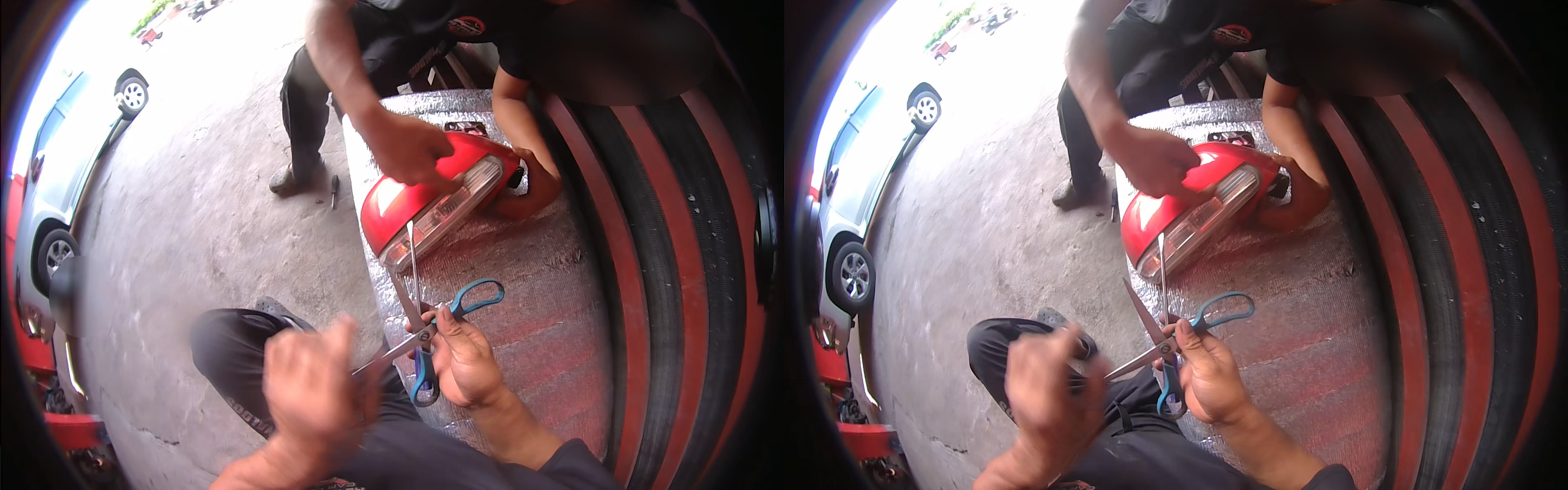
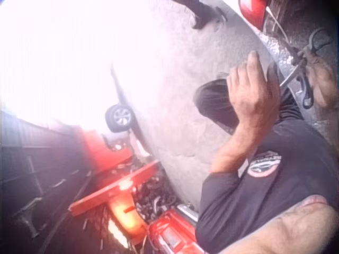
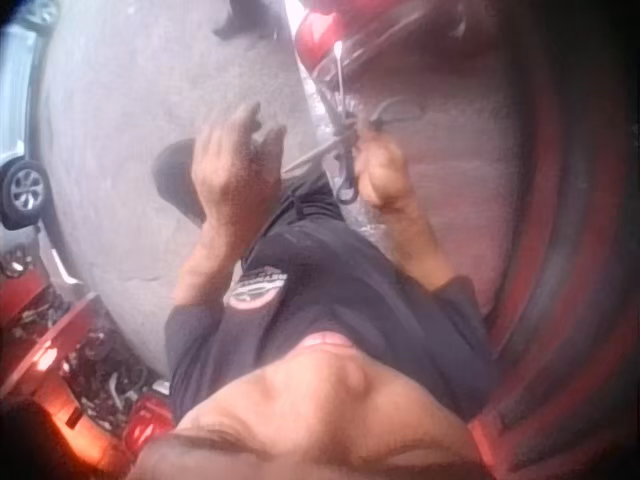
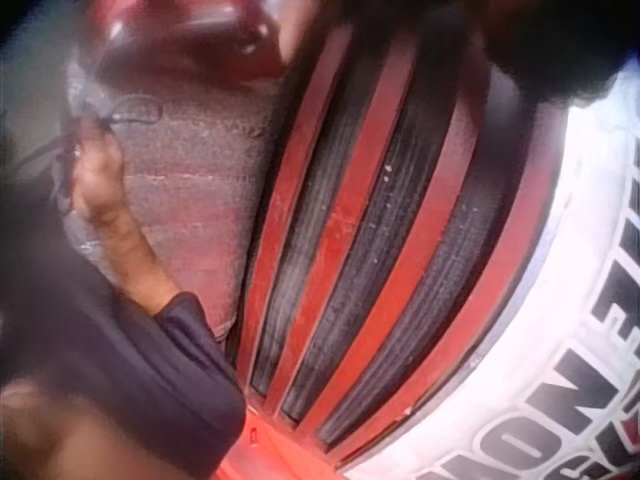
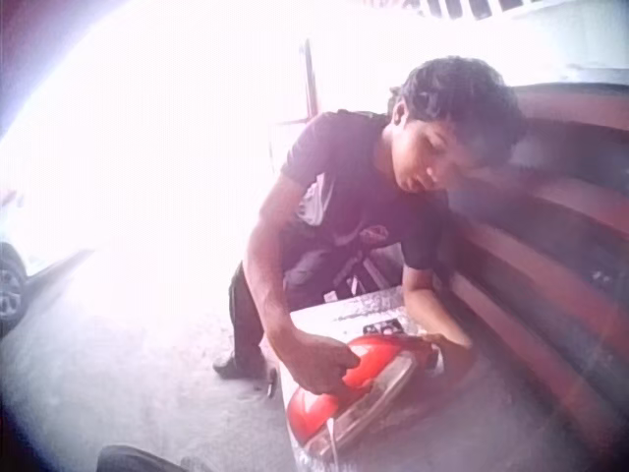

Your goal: The person trims excess protective film from a red car side mirror using scissors and a screwdriver. They then walk to a tool drawer, retrieve a screwdriver, and return to the mirror to continue trimming and adjusting the film.

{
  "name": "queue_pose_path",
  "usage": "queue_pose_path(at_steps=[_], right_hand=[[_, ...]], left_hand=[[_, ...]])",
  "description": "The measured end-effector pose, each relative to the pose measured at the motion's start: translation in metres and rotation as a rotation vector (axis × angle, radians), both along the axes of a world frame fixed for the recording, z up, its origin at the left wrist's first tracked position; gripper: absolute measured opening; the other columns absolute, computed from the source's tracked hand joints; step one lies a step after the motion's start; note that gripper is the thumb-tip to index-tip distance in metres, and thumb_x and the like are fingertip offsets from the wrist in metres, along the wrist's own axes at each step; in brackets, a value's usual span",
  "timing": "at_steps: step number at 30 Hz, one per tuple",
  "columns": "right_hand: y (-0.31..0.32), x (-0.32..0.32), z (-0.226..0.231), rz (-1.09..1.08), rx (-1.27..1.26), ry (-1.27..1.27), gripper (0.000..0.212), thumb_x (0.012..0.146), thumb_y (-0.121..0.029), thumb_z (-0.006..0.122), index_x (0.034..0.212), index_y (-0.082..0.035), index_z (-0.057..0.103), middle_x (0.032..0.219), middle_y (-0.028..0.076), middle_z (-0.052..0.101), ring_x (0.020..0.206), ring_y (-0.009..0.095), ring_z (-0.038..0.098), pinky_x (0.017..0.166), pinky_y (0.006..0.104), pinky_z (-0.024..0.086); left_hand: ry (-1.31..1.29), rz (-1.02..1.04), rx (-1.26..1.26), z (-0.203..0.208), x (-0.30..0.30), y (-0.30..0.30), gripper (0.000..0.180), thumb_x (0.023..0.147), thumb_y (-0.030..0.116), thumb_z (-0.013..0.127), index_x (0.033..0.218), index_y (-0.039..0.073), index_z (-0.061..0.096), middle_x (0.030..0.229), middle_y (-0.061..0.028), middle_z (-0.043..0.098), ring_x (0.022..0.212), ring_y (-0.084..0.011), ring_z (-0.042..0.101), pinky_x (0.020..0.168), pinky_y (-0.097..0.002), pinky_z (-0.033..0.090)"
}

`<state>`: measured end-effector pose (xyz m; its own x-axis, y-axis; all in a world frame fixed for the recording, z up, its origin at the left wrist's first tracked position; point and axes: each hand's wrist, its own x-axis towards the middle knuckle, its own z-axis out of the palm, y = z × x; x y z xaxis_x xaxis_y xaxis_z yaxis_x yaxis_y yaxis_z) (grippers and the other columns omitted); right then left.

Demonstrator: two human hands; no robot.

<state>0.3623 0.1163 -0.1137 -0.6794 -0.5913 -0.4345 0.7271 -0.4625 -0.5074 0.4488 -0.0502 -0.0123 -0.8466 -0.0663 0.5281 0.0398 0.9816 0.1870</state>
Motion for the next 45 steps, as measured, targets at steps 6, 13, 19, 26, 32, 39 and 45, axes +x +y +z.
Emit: queue_pose_path(at_steps=[6,13,19,26,32,39,45], right_hand=[[-0.01,0.006,-0.002,-0.024,-0.022,0.031,0.032,0.109,-0.032,0.054,0.116,-0.003,0.064,0.109,0.006,0.067,0.102,0.014,0.063,0.087,0.0317,0.053],[-0.014,0.007,-0.007,-0.008,0.013,0.057,0.03,0.103,-0.024,0.067,0.12,0.0,0.068,0.113,0.006,0.069,0.103,0.013,0.063,0.093,0.029,0.051],[-0.011,0.008,0.0,0.049,0.069,0.211,0.043,0.102,-0.015,0.067,0.14,0.001,0.053,0.116,0.008,0.066,0.103,0.013,0.062,0.095,0.0283,0.05],[-0.012,0.009,-0.008,0.058,0.197,0.384,0.043,0.103,-0.005,0.059,0.144,0.005,0.048,0.134,0.015,0.055,0.097,0.014,0.064,0.069,0.0249,0.057],[-0.018,0.01,-0.005,0.015,0.228,0.474,0.043,0.103,-0.002,0.057,0.144,0.006,0.048,0.144,0.016,0.048,0.102,0.018,0.067,0.062,0.0255,0.061],[-0.019,0.011,-0.009,0.015,0.225,0.498,0.043,0.101,0.004,0.055,0.143,0.007,0.048,0.145,0.018,0.044,0.107,0.021,0.067,0.07,0.029,0.065],[-0.022,0.015,-0.02,0.035,0.097,0.418,0.049,0.103,0.001,0.056,0.148,0.004,0.039,0.143,0.017,0.047,0.11,0.022,0.066,0.076,0.0316,0.065]], left_hand=[[-0.441,0.069,-0.087,-0.013,0.0,0.047,0.082,0.078,0.03,0.082,0.145,-0.003,0.049,0.126,-0.02,0.06,0.12,-0.035,0.056,0.107,-0.0556,0.039],[-0.342,-0.005,0.298,-0.054,-0.023,0.036,0.078,0.081,0.014,0.075,0.145,-0.014,0.041,0.113,-0.0223,0.065,0.107,-0.0381,0.061,0.097,-0.0505,0.048],[-0.34,0.097,0.362,-0.057,-0.032,0.011,0.06,0.081,-0.003,0.059,0.139,-0.012,0.046,0.1,-0.0195,0.068,0.09,-0.0379,0.063,0.083,-0.0466,0.051],[-0.577,-0.045,0.756,-0.026,-0.078,-0.044,0.028,0.099,0.009,0.054,0.126,0.0,0.056,0.086,-0.013,0.07,0.077,-0.0228,0.07,0.073,-0.0385,0.055],[-0.7,-0.1,0.536,-0.03,-0.112,-0.049,0.029,0.1,0.012,0.056,0.126,0.001,0.057,0.086,-0.0183,0.071,0.08,-0.0312,0.071,0.073,-0.0421,0.055],[-0.616,-0.109,0.217,-0.04,-0.114,-0.025,0.042,0.094,0.006,0.059,0.135,-0.003,0.051,0.1,-0.0225,0.069,0.096,-0.0392,0.069,0.08,-0.0487,0.056],[-0.635,-0.044,0.102,-0.04,-0.121,-0.003,0.044,0.088,0.005,0.062,0.129,-0.006,0.05,0.1,-0.0225,0.07,0.095,-0.0384,0.071,0.079,-0.047,0.059]])
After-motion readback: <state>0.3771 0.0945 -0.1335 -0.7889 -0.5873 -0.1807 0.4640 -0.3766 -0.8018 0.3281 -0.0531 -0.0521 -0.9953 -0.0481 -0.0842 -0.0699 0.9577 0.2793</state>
